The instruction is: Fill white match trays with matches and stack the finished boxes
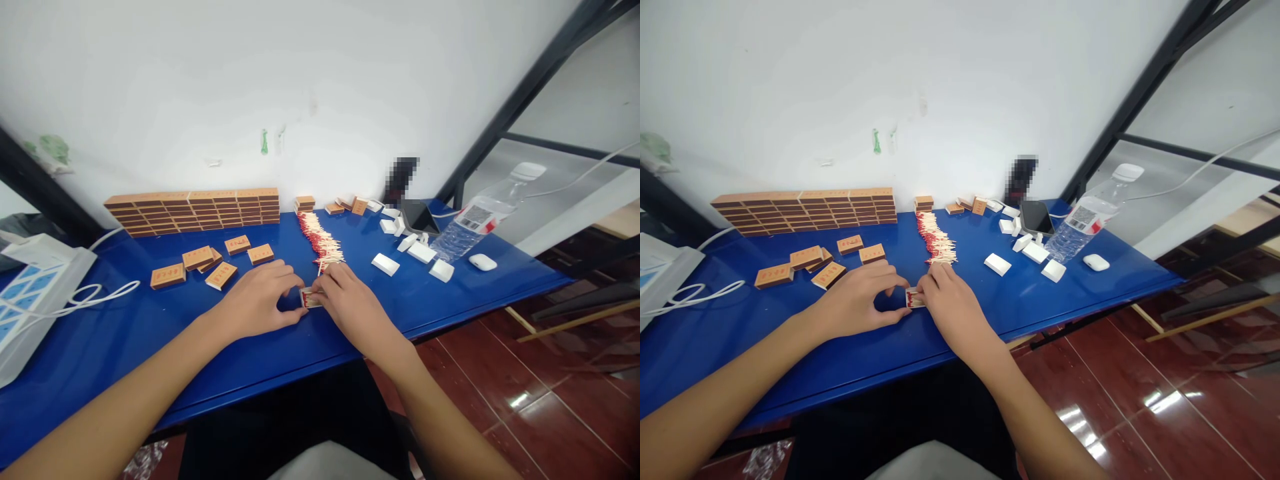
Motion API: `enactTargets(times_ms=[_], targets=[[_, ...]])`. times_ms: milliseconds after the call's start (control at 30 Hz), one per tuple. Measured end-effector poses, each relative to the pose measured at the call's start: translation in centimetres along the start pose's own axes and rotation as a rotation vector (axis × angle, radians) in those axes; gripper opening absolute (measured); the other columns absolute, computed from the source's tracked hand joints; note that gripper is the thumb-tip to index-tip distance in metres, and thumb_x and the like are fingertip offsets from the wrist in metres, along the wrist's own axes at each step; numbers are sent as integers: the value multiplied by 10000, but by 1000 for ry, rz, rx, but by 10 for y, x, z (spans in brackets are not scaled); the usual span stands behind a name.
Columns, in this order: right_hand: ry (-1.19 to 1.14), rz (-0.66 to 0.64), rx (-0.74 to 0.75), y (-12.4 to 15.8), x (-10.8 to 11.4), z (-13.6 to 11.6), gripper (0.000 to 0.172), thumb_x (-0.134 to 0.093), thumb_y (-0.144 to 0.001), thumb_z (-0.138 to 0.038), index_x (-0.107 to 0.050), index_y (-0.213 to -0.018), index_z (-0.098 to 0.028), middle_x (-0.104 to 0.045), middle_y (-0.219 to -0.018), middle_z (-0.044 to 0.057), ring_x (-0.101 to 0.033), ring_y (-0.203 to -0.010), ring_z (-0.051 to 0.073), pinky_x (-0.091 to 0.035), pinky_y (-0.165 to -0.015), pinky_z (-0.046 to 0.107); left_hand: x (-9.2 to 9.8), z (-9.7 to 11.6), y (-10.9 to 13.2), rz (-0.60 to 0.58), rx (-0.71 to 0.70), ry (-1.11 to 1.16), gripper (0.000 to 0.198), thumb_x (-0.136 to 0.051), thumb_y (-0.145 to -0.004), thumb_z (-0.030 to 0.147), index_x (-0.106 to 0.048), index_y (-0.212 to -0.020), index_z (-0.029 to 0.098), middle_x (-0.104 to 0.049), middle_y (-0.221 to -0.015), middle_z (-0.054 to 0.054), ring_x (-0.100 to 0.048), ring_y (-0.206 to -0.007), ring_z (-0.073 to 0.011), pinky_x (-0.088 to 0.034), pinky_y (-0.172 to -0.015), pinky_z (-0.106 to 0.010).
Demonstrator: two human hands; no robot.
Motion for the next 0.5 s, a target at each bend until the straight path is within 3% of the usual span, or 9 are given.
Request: enactTargets(times_ms=[167,300,500], targets=[[-160,56,-42,3,14,12,101,-578,-1052,-220,-677,-1031,-225,-628,-1059,100,-624,-1059,273,-554,-928,439,-1,-2,0,-24,16,-4,181,-731,-904,351,-708,-1012,207,-637,-805,-9,-592,-799,-198,-450,-673,-325],[-127,109,-144,5,25,38,104,-577,-1039,-211,-674,-1003,-222,-603,-1024,96,-610,-1002,278,-533,-907,455,-2,-2,0,-39,22,2,191,-737,-906,362,-721,-1016,207,-626,-810,-9,-583,-811,-198,-442,-682,-331],[-151,4,-183,9,20,59,42,-655,-1003,-252,-686,-1004,-223,-609,-1024,79,-602,-1015,275,-516,-919,448,0,-1,0,-46,35,6,196,-733,-914,379,-722,-1011,209,-630,-817,-15,-584,-813,-198,-439,-668,-325]])
Point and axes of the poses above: each hand's wrist, its own y-axis away from the middle knuckle, its own x-axis out of the back of the hand, z = x × y, the point moved 1 cm from there along -y, towards the middle knuckle
